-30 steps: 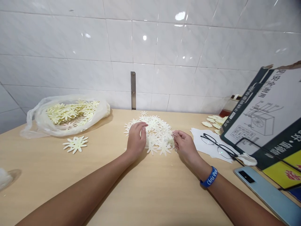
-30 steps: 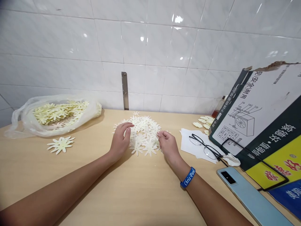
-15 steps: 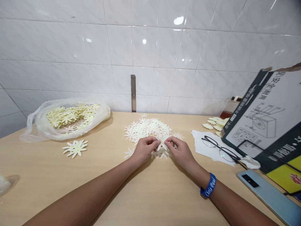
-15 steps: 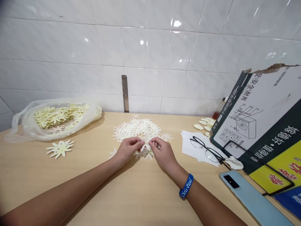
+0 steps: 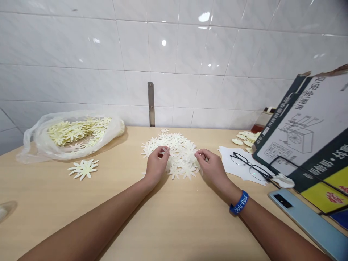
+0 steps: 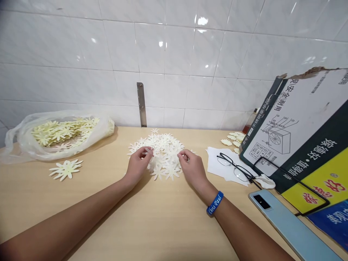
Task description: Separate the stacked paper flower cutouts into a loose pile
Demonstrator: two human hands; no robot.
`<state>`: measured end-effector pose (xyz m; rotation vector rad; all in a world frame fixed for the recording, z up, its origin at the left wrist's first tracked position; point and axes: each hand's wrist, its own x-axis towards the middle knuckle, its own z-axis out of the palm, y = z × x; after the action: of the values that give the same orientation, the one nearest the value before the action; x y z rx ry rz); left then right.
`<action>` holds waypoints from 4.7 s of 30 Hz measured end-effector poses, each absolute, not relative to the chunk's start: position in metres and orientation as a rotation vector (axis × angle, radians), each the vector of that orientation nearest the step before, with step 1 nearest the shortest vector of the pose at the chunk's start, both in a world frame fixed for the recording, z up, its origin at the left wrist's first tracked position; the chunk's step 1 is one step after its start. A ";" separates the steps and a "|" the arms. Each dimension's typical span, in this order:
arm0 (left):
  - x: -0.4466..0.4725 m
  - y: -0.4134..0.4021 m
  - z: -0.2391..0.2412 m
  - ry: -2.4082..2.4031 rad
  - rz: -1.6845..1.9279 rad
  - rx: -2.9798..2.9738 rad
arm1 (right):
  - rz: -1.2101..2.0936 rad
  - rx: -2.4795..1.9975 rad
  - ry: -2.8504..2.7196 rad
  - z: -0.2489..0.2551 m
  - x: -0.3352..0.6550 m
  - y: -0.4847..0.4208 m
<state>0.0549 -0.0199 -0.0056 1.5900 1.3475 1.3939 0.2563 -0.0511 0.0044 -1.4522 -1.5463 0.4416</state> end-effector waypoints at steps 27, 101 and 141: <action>0.080 -0.060 -0.007 1.011 1.051 2.030 | 1.781 -0.766 -0.626 0.015 0.233 -0.072; 0.048 -0.037 -0.005 0.810 1.144 1.054 | 1.107 -1.081 -1.409 -0.017 0.228 -0.055; 0.036 -0.038 0.021 1.321 1.194 1.076 | 0.791 -1.527 -1.239 0.011 0.263 -0.042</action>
<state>0.0357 -0.0381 0.0215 1.0764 1.3205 1.1942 0.2628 -0.0417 0.0107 -1.5265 -1.2385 0.7906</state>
